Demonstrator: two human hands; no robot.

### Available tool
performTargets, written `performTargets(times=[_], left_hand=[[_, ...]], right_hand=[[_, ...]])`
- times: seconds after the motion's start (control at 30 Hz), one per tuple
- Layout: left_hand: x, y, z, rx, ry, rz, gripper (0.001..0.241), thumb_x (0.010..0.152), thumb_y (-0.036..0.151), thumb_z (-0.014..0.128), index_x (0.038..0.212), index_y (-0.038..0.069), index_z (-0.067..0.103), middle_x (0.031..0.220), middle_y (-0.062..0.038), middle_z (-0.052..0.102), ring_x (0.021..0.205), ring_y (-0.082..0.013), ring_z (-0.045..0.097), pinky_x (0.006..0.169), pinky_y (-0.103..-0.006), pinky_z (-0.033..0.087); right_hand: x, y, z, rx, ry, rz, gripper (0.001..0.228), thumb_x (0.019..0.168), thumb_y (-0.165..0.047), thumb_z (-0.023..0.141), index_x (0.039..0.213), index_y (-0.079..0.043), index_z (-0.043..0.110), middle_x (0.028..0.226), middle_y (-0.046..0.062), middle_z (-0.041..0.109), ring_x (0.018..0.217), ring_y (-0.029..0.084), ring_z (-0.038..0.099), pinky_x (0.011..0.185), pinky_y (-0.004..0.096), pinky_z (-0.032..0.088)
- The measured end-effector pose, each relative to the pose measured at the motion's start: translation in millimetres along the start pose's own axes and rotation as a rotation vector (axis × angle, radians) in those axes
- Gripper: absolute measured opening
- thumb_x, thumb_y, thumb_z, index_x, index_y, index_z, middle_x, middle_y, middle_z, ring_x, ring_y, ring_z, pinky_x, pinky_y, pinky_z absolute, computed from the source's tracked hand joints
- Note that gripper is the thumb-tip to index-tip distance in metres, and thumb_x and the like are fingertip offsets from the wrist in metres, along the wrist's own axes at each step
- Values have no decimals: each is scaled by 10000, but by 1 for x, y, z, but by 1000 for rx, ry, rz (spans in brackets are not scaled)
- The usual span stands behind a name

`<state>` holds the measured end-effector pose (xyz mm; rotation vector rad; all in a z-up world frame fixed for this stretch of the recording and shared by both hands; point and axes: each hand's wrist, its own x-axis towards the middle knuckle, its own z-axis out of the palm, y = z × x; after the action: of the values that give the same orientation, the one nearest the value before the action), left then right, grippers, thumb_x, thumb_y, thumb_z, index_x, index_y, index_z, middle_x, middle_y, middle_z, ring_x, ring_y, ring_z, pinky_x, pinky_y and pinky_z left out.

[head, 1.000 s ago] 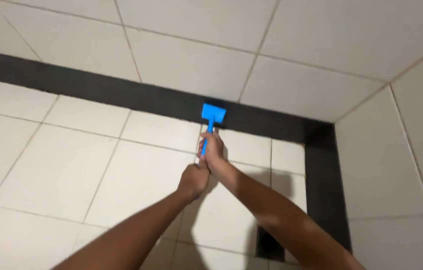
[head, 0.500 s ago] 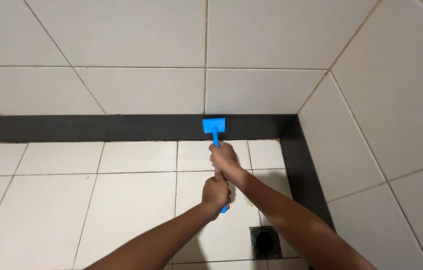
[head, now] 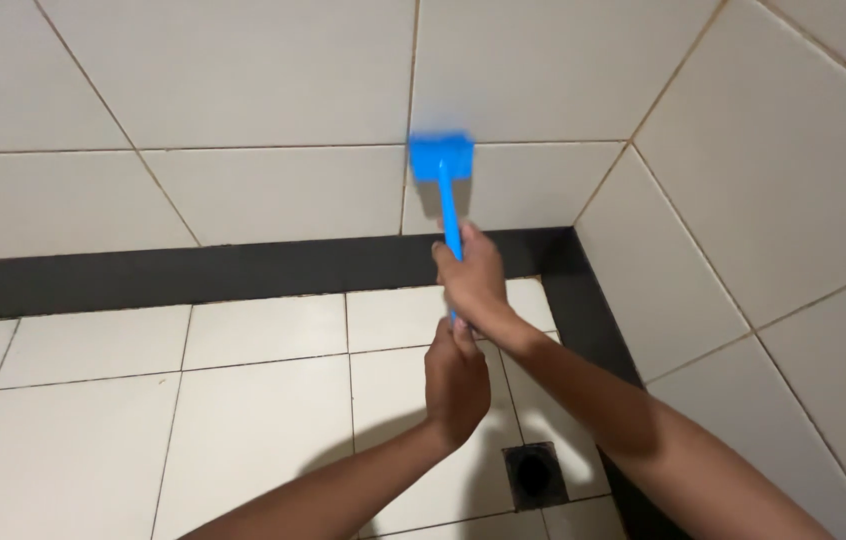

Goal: The person scrubs the lower section of a tiled wall using a blue scrub brush. They move the brush back and forth along the grout lines and the black baseboard, cleaning the wall surface in a bathroom setting.

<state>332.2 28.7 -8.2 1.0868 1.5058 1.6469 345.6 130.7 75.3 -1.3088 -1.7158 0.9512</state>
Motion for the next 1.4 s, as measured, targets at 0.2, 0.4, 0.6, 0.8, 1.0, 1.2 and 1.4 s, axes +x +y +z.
performTargets(times=[0.2, 0.4, 0.6, 0.8, 1.0, 1.2, 1.4], left_hand=[[32, 32, -19, -127, -83, 130, 258, 1075, 203, 428, 1001, -28, 515, 717, -196, 560, 624, -340, 537, 612, -430, 445], [21, -45, -18, -24, -145, 34, 418, 1094, 334, 385, 993, -11, 598, 746, -189, 601, 666, -333, 588, 678, -446, 486], [-3, -67, -11, 63, -270, -487, 561, 1066, 507, 321, 973, 35, 611, 781, -138, 651, 655, -247, 645, 683, -444, 522], [1, -70, 15, -267, -351, -779, 446, 1101, 438, 338, 1055, 44, 541, 751, -128, 542, 623, -277, 534, 642, -486, 455], [13, -55, 7, 72, -356, -137, 475, 1107, 402, 309, 1010, 13, 563, 871, -179, 648, 780, -282, 632, 734, -460, 492], [19, -61, 17, -8, -414, -288, 422, 1070, 419, 311, 1038, 72, 549, 902, -140, 654, 734, -272, 648, 699, -450, 513], [4, -67, 24, -75, -503, -837, 521, 1103, 524, 261, 1080, 77, 528, 806, -81, 558, 620, -212, 552, 584, -410, 456]], right_hand=[[10, -43, -9, 110, 88, -234, 330, 985, -133, 560, 1309, -79, 589, 684, -6, 551, 546, 86, 553, 505, 271, 467], [10, 39, 12, 217, -78, -53, 332, 1010, -140, 524, 1332, -59, 546, 620, 17, 501, 497, 105, 485, 479, 297, 419], [3, 93, 24, 115, -344, 290, 343, 1033, -221, 473, 1337, -70, 514, 722, -10, 531, 590, 83, 512, 547, 287, 478], [12, 106, 11, 55, -250, 356, 362, 1008, -175, 505, 1354, -80, 552, 719, -5, 524, 562, 96, 470, 494, 285, 424], [8, 69, -8, 35, 30, 4, 400, 1009, -141, 546, 1408, -109, 561, 661, -18, 524, 521, 72, 484, 463, 268, 403], [13, 85, -9, 77, -40, 40, 355, 1027, -145, 520, 1378, -99, 542, 646, -4, 511, 505, 97, 479, 469, 292, 401], [7, 121, -9, 43, -297, 382, 307, 1005, -155, 505, 1289, -53, 560, 681, 10, 544, 554, 120, 520, 535, 309, 467]])
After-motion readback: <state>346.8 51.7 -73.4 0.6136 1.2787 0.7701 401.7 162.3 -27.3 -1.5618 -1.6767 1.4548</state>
